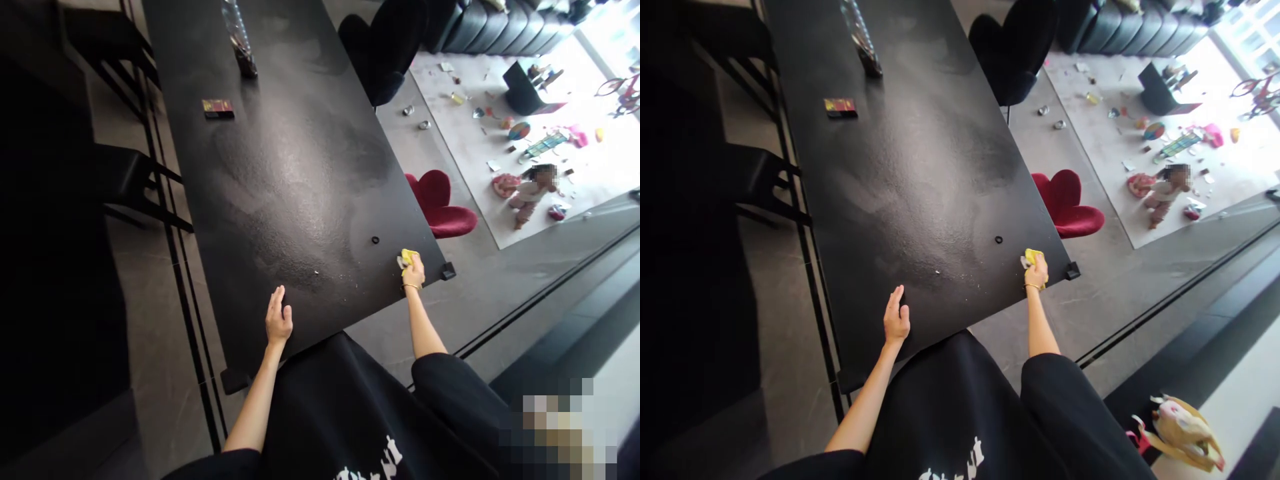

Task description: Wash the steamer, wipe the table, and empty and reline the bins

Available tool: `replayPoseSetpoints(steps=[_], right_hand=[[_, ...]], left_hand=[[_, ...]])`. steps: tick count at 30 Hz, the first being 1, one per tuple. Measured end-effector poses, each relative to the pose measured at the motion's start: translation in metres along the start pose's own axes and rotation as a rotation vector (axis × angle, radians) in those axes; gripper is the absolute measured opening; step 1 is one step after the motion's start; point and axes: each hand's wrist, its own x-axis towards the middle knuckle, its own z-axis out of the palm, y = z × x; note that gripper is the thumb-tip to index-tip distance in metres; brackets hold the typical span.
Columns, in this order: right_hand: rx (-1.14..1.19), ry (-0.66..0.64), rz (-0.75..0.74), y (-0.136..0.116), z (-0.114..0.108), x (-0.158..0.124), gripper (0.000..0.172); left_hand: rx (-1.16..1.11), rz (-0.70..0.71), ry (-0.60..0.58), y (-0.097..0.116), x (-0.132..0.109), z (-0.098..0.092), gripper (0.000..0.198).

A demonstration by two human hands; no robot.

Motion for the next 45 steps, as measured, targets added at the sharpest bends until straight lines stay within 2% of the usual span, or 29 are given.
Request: replayPoseSetpoints(steps=[2, 5, 7, 9, 10, 11, 13, 16, 19, 21, 23, 26, 29, 32, 36, 39, 41, 42, 45], right_hand=[[0.011, -0.027, -0.070, -0.014, 0.018, -0.037, 0.052], [0.079, -0.080, -0.137, -0.053, 0.057, -0.121, 0.052], [0.182, -0.165, -0.141, -0.082, 0.081, -0.171, 0.053], [0.310, -0.224, -0.091, -0.102, 0.092, -0.196, 0.053], [0.365, -0.224, -0.053, -0.106, 0.092, -0.195, 0.053], [0.408, -0.202, -0.016, -0.106, 0.088, -0.185, 0.053], [0.447, -0.108, 0.034, -0.091, 0.067, -0.141, 0.053], [0.402, 0.072, 0.070, -0.049, 0.023, -0.040, 0.055], [0.275, 0.114, 0.155, -0.009, -0.006, 0.060, 0.058], [0.158, 0.059, 0.169, 0.008, -0.008, 0.109, 0.058], [0.032, -0.022, 0.105, 0.018, -0.001, 0.141, 0.057], [-0.114, -0.104, -0.111, 0.029, 0.013, 0.153, 0.056], [-0.151, -0.171, -0.291, 0.033, 0.019, 0.123, 0.054], [-0.131, -0.241, -0.440, 0.022, 0.023, 0.061, 0.054], [-0.027, -0.378, -0.545, -0.020, 0.040, -0.039, 0.052], [0.139, -0.614, -0.632, -0.059, 0.057, -0.100, 0.053], [0.239, -0.725, -0.666, -0.076, 0.062, -0.122, 0.054], [0.270, -0.731, -0.659, -0.081, 0.061, -0.126, 0.055], [0.277, -0.573, -0.568, -0.075, 0.043, -0.114, 0.056]], left_hand=[[0.036, 0.042, -0.007, -0.001, 0.000, 0.003, 0.053], [0.074, 0.057, -0.016, 0.001, 0.000, 0.005, 0.054], [0.091, 0.061, -0.023, 0.001, 0.001, 0.005, 0.054], [0.104, 0.060, -0.031, 0.000, 0.002, 0.004, 0.054], [0.107, 0.059, -0.035, -0.001, 0.002, 0.004, 0.054], [0.109, 0.058, -0.038, -0.001, 0.002, 0.004, 0.054], [0.105, 0.058, -0.038, -0.002, 0.002, 0.003, 0.053], [0.104, 0.062, -0.020, -0.001, 0.002, 0.003, 0.053], [0.127, 0.054, -0.005, -0.001, 0.002, 0.003, 0.053], [0.155, 0.046, -0.008, -0.001, 0.001, 0.004, 0.053], [0.191, 0.038, -0.014, 0.001, 0.001, 0.005, 0.054], [0.237, 0.042, -0.008, 0.005, 0.001, 0.006, 0.055], [0.271, 0.043, -0.012, 0.009, 0.002, 0.008, 0.055], [0.290, 0.041, -0.022, 0.010, 0.002, 0.009, 0.055], [0.300, 0.051, -0.017, 0.008, 0.002, 0.012, 0.056], [0.320, 0.060, -0.013, 0.005, 0.002, 0.013, 0.057], [0.329, 0.049, -0.022, 0.004, 0.001, 0.013, 0.057], [0.329, 0.035, -0.028, 0.003, 0.000, 0.012, 0.056], [0.310, -0.009, -0.017, 0.007, 0.000, 0.010, 0.051]])
